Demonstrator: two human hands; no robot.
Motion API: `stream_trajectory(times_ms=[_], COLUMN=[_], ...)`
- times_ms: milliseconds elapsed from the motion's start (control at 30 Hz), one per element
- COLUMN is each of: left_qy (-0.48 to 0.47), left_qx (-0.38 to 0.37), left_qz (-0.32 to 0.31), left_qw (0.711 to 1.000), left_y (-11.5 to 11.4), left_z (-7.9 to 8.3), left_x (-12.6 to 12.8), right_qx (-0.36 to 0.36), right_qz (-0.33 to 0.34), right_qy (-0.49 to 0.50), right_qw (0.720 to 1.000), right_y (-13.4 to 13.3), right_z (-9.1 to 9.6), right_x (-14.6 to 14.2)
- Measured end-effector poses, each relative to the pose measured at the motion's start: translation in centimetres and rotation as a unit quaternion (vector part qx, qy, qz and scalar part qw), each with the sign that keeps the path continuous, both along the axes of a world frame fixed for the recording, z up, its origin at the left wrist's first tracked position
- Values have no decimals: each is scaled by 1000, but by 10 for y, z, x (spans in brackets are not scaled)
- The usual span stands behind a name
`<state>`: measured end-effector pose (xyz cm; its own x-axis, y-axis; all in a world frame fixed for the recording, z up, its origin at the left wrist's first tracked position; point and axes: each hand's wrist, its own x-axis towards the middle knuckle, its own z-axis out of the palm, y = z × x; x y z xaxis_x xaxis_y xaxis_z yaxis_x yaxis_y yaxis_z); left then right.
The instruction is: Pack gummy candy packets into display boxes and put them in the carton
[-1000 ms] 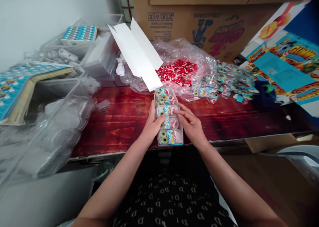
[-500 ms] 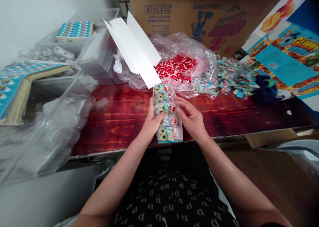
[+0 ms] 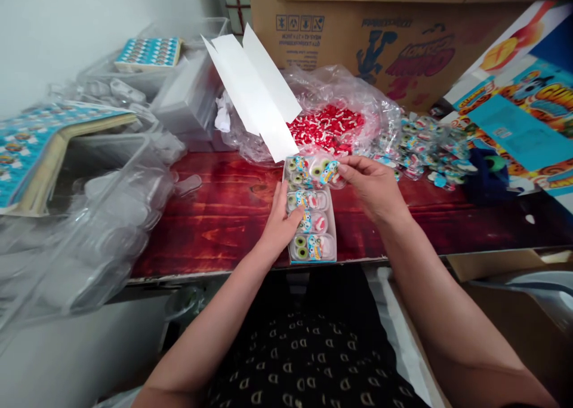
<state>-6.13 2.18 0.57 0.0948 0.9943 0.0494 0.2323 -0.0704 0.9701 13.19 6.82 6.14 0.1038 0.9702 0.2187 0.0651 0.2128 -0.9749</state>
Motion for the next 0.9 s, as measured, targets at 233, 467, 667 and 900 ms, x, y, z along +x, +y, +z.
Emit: stream_trajectory(times_ms=[233, 467, 667, 900], left_qy=[-21, -43, -39, -44], left_qx=[-7, -9, -9, -12], left_qz=[7, -6, -10, -12], left_qw=[1000, 999, 999, 999], left_y=[1, 0, -1, -1], left_z=[1, 4, 7, 8], left_x=[-1, 0, 0, 1], right_qx=[-61, 51, 48, 5], right_qz=[117, 180, 210, 230], right_qy=[-155, -394, -484, -463], right_qw=[979, 900, 848, 856], right_y=[1, 1, 6, 3], right_z=[-8, 0, 21, 30], right_x=[-4, -13, -20, -25])
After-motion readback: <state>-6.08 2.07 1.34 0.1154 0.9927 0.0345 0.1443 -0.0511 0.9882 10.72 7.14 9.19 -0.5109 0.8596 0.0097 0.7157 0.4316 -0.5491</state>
